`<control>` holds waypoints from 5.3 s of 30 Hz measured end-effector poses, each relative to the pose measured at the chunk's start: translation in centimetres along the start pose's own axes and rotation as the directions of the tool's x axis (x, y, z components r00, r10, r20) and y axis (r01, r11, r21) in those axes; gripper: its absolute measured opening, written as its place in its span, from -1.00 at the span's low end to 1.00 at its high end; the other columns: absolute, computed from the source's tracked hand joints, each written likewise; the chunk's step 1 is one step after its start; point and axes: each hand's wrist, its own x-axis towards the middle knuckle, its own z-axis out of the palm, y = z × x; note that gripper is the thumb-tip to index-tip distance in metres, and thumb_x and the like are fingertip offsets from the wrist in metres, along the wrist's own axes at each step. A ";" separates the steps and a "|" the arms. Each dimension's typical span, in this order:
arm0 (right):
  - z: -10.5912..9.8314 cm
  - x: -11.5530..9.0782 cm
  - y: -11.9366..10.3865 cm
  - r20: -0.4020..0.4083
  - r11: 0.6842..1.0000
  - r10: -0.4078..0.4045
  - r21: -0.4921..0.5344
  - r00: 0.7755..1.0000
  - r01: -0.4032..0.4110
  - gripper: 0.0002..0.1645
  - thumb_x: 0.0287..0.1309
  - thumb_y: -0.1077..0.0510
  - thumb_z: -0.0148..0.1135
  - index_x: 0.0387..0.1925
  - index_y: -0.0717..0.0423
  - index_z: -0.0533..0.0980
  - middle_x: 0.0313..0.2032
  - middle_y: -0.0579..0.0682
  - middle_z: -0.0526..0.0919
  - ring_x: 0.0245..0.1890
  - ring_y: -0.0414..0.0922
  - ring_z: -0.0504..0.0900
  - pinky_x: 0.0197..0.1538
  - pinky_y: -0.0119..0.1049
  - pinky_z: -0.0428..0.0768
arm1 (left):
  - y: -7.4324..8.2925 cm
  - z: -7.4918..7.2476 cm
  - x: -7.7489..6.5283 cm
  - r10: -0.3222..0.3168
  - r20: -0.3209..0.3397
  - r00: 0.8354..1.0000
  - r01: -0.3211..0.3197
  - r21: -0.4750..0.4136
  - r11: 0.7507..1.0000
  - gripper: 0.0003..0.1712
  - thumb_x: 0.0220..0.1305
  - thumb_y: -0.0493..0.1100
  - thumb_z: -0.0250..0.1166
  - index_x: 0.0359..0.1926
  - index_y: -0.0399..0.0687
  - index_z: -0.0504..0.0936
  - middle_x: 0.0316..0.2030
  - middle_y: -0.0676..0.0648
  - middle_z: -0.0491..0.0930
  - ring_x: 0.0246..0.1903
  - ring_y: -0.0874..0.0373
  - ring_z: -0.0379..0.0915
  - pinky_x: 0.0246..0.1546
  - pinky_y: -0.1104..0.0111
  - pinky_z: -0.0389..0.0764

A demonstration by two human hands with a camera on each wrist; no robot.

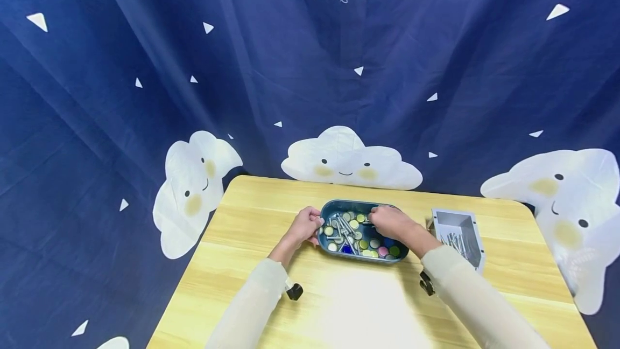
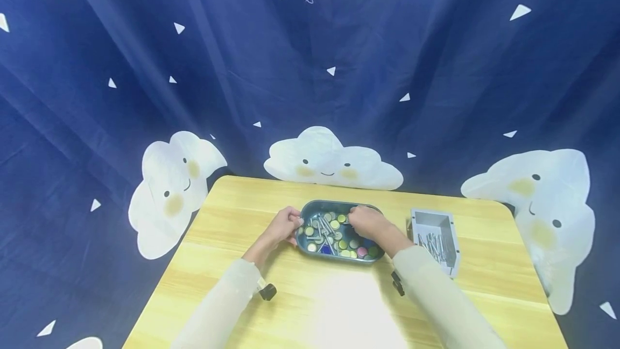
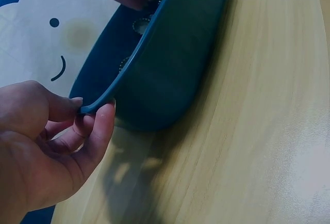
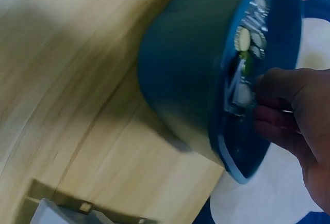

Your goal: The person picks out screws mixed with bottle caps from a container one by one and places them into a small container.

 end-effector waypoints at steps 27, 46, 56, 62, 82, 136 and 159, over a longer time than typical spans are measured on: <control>2.5 0.8 -0.8 0.050 0.964 -0.079 -0.252 0.996 0.089 -0.83 0.17 0.33 0.41 -0.49 0.05 0.69 -0.44 -0.02 0.72 -0.40 -0.09 0.68 -0.26 -0.23 0.79 | -0.1 0.2 0.0 0.004 -0.018 1.000 -0.004 0.019 1.000 -0.74 0.49 -0.30 0.20 0.11 -0.28 0.48 -0.31 -0.09 0.46 -0.60 0.17 0.44 -0.69 0.30 0.77; -2.3 -2.9 0.3 0.033 0.991 0.116 0.056 0.993 -0.118 -0.91 0.11 0.39 0.39 -0.42 0.22 0.62 -0.47 0.06 0.61 -0.43 -0.02 0.62 -0.33 -0.11 0.75 | 0.0 0.4 -0.2 0.021 -0.012 1.000 -0.021 0.010 1.000 -0.68 0.47 -0.32 0.18 0.16 -0.36 0.45 -0.29 -0.18 0.51 -0.68 0.17 0.45 -0.78 0.39 0.70; -5.0 -8.2 2.2 -0.070 0.935 0.280 0.247 0.957 -0.255 -0.86 0.02 0.47 0.25 -0.43 0.22 0.61 -0.45 0.03 0.64 -0.44 -0.11 0.57 -0.42 -0.24 0.66 | 0.1 0.3 -0.3 0.015 -0.001 1.000 -0.015 0.008 1.000 -0.68 0.48 -0.32 0.18 0.16 -0.36 0.45 -0.33 -0.11 0.47 -0.68 0.18 0.45 -0.77 0.38 0.71; -5.0 -11.2 3.5 -0.105 0.853 0.443 0.354 0.890 -0.383 -0.93 0.06 0.40 0.33 -0.36 0.27 0.63 -0.44 0.05 0.67 -0.44 -0.10 0.57 -0.40 -0.17 0.69 | 0.0 0.2 -0.3 0.010 -0.005 1.000 -0.010 0.008 1.000 -0.68 0.47 -0.33 0.18 0.16 -0.35 0.45 -0.29 -0.17 0.50 -0.67 0.18 0.45 -0.74 0.34 0.74; 1.9 -15.4 5.5 0.031 0.630 0.711 0.416 0.703 -0.656 -0.74 -0.09 0.35 0.25 -0.74 0.09 0.43 -0.62 0.06 0.56 -0.53 0.05 0.49 -0.48 0.06 0.57 | -0.2 0.5 -0.4 0.022 -0.022 1.000 -0.022 0.022 1.000 -0.70 0.47 -0.32 0.17 0.15 -0.33 0.46 -0.30 -0.16 0.50 -0.68 0.19 0.43 -0.79 0.42 0.68; -1.1 -3.0 -0.8 -0.229 0.934 0.329 0.220 0.916 -0.281 -0.86 0.04 0.40 0.38 -0.29 0.29 0.67 -0.35 0.14 0.66 -0.30 0.09 0.70 -0.28 -0.01 0.80 | -0.4 0.3 -0.2 0.033 -0.019 0.999 -0.034 -0.003 0.999 -0.73 0.47 -0.32 0.18 0.12 -0.33 0.45 -0.21 -0.32 0.56 -0.70 0.19 0.43 -0.78 0.36 0.70; 2.3 0.4 -0.9 -0.144 0.994 0.078 -0.068 0.987 -0.088 -0.86 0.15 0.46 0.30 -0.45 0.22 0.60 -0.46 0.09 0.61 -0.43 0.01 0.62 -0.36 -0.13 0.77 | -0.1 0.4 0.0 0.034 -0.008 0.999 -0.034 0.001 0.999 -0.70 0.47 -0.31 0.19 0.14 -0.34 0.45 -0.27 -0.18 0.52 -0.67 0.16 0.44 -0.79 0.38 0.69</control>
